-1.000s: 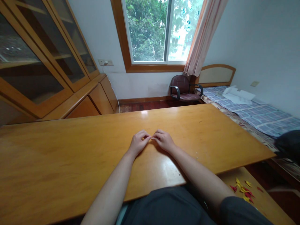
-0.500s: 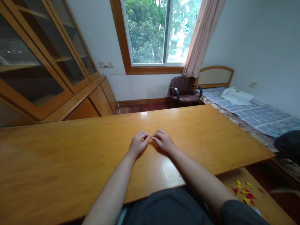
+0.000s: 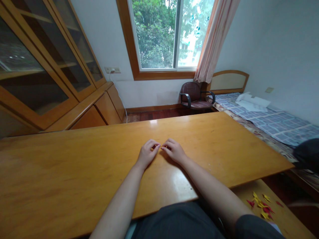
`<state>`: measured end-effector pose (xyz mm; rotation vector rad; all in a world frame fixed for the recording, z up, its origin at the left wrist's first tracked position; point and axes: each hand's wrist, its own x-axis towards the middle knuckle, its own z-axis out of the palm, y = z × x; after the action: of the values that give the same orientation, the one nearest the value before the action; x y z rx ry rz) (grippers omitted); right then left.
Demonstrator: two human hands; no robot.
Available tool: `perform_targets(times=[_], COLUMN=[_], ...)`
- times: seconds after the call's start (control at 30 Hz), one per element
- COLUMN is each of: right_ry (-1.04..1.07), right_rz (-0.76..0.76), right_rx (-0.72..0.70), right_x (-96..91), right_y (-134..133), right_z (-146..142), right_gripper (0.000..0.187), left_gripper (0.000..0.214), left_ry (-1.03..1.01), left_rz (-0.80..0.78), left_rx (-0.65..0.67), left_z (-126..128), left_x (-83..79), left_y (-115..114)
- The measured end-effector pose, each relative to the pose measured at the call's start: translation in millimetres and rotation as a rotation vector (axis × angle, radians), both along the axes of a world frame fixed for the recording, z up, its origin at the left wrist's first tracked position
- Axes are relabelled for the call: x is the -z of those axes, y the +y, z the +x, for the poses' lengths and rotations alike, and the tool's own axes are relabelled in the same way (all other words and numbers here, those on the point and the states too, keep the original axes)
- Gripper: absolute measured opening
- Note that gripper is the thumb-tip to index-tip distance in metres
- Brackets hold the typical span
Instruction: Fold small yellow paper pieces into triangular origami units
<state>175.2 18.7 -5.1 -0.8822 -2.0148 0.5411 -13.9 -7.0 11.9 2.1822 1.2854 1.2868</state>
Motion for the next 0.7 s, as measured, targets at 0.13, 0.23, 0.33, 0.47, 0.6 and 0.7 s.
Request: perform_targets(times=[0.13, 0.23, 0.33, 0.47, 0.6, 0.7], right_ry=[-0.002, -0.006, -0.015, -0.019, -0.011, -0.017], right_rz=[0.0, 0.001, -0.003, -0.005, -0.01, -0.014], right_rx=[-0.005, -0.01, -0.011, -0.018, -0.013, -0.013], right_x=[0.6, 2.5, 3.8, 1.7, -1.1, -1.3], right_y=[0.1, 0.7, 1.1, 0.2, -1.1, -1.1], right_z=[-1.0, -1.6, -2.1, -2.1, -1.1, -0.7], right_gripper=[0.013, 0.012, 0.012, 0.011, 0.012, 0.013], left_gripper=[0.02, 0.024, 0.026, 0.026, 0.026, 0.025], left_ry=[-0.008, -0.008, -0.004, 0.01, 0.044, 0.059], left_rz=[-0.019, -0.028, -0.038, -0.052, -0.064, -0.073], left_rx=[0.011, 0.018, 0.011, 0.001, 0.016, 0.033], left_z=[-1.4, -2.2, -3.2, -3.8, -2.8, -2.2], left_x=[1.1, 2.0, 3.1, 4.6, 6.1, 6.8], left_y=[0.9, 2.1, 3.8, 5.5, 6.3, 6.6])
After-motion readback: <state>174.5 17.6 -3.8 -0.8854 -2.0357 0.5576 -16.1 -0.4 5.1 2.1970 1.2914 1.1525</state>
